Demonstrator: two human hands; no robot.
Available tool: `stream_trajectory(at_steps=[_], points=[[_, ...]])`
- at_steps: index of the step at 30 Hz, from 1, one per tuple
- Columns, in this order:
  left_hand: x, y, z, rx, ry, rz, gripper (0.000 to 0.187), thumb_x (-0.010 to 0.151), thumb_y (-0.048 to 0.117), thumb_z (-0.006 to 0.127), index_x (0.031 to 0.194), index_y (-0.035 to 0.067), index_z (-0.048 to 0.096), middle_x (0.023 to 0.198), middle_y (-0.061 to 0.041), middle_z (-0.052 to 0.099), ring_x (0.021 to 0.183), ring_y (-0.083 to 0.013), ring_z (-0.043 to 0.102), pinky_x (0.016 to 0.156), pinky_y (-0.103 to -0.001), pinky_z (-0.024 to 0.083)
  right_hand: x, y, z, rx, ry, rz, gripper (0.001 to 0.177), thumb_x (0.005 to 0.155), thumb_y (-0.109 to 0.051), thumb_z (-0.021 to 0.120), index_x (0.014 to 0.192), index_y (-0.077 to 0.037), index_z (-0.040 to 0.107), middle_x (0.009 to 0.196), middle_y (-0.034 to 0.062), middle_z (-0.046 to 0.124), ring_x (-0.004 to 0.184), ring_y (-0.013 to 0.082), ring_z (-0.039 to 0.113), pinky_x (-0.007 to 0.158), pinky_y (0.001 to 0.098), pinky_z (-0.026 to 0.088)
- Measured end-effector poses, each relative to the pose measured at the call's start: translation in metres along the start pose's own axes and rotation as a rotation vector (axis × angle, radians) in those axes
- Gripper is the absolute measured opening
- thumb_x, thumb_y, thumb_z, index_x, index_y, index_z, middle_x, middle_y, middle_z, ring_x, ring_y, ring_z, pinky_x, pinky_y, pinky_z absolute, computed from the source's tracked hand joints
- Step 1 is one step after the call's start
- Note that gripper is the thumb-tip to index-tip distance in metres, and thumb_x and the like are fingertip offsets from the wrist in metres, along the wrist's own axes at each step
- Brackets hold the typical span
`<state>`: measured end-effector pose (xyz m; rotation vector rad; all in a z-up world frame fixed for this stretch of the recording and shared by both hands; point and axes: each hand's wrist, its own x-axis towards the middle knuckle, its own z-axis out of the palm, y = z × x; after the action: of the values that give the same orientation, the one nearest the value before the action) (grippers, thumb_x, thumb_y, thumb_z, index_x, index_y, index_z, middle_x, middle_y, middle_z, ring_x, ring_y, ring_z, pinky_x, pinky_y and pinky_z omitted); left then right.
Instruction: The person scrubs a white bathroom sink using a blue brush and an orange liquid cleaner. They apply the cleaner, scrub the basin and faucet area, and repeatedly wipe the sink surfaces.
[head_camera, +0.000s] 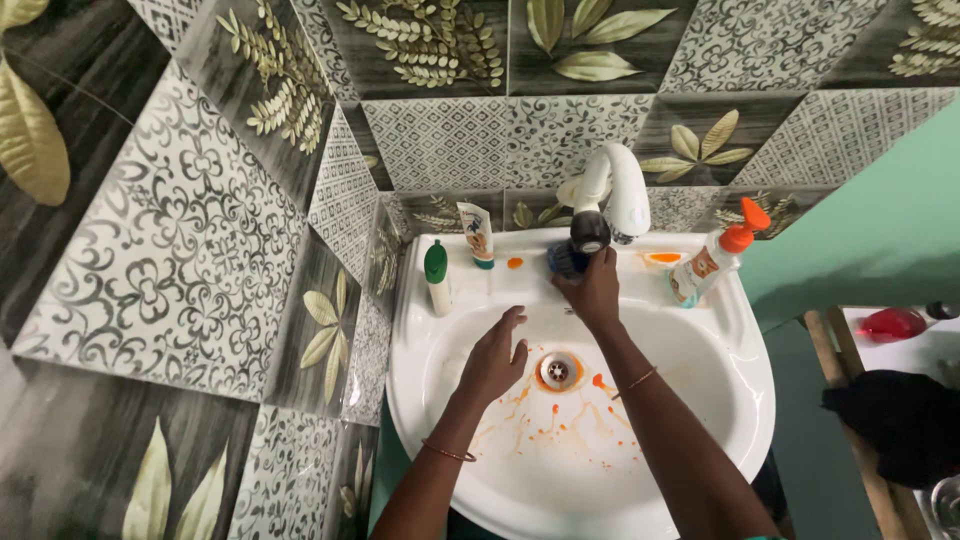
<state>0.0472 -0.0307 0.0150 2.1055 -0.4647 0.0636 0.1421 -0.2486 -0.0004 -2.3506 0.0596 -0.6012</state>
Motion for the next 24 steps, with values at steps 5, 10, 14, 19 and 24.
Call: stream_trajectory(at_steps=[5, 10, 14, 19, 24], points=[[-0.008, -0.015, 0.009, -0.018, 0.013, -0.016, 0.058, 0.092, 0.006, 0.063, 0.146, 0.007, 0.041, 0.13, -0.018, 0.068, 0.122, -0.0371, 0.064, 0.101, -0.045, 0.053, 0.008, 0.009, 0.004, -0.013, 0.023, 0.065, 0.063, 0.07, -0.029, 0.092, 0.114, 0.002, 0.06, 0.104, 0.0218, 0.069, 0.095, 0.0409, 0.069, 0.083, 0.0492, 0.056], [-0.013, -0.028, 0.017, -0.028, 0.001, -0.023, 0.059, 0.091, 0.004, 0.063, 0.146, 0.005, 0.04, 0.131, -0.019, 0.066, 0.123, -0.038, 0.063, 0.102, -0.045, 0.052, 0.005, 0.03, 0.004, 0.306, 0.017, 0.253, 0.058, 0.073, -0.02, 0.087, 0.121, -0.001, 0.061, 0.101, 0.0137, 0.072, 0.082, 0.0227, 0.072, 0.073, 0.0362, 0.059], [-0.01, -0.028, 0.02, -0.024, 0.029, -0.027, 0.057, 0.092, 0.005, 0.064, 0.145, 0.004, 0.041, 0.13, -0.02, 0.066, 0.123, -0.0393, 0.062, 0.102, -0.045, 0.052, 0.013, 0.048, 0.0, 0.687, 0.051, 0.491, 0.048, 0.081, -0.009, 0.083, 0.122, -0.001, 0.059, 0.106, 0.0111, 0.065, 0.086, 0.0182, 0.07, 0.072, 0.0319, 0.06], [0.003, -0.02, 0.019, -0.029, 0.068, 0.042, 0.055, 0.093, 0.006, 0.064, 0.144, 0.002, 0.042, 0.133, -0.022, 0.064, 0.125, -0.0405, 0.06, 0.105, -0.046, 0.05, 0.015, 0.053, -0.017, 1.058, 0.066, 0.444, 0.045, 0.089, -0.004, 0.075, 0.126, 0.001, 0.051, 0.116, 0.0145, 0.066, 0.095, 0.0224, 0.074, 0.083, 0.0362, 0.065], [0.016, -0.007, 0.019, -0.048, 0.072, 0.054, 0.054, 0.094, 0.009, 0.064, 0.143, 0.001, 0.044, 0.138, -0.024, 0.059, 0.129, -0.0414, 0.057, 0.107, -0.046, 0.048, 0.013, 0.038, -0.047, 1.076, 0.116, 0.51, 0.048, 0.09, -0.005, 0.074, 0.129, -0.002, 0.046, 0.116, 0.0154, 0.068, 0.098, 0.022, 0.074, 0.086, 0.0386, 0.064]])
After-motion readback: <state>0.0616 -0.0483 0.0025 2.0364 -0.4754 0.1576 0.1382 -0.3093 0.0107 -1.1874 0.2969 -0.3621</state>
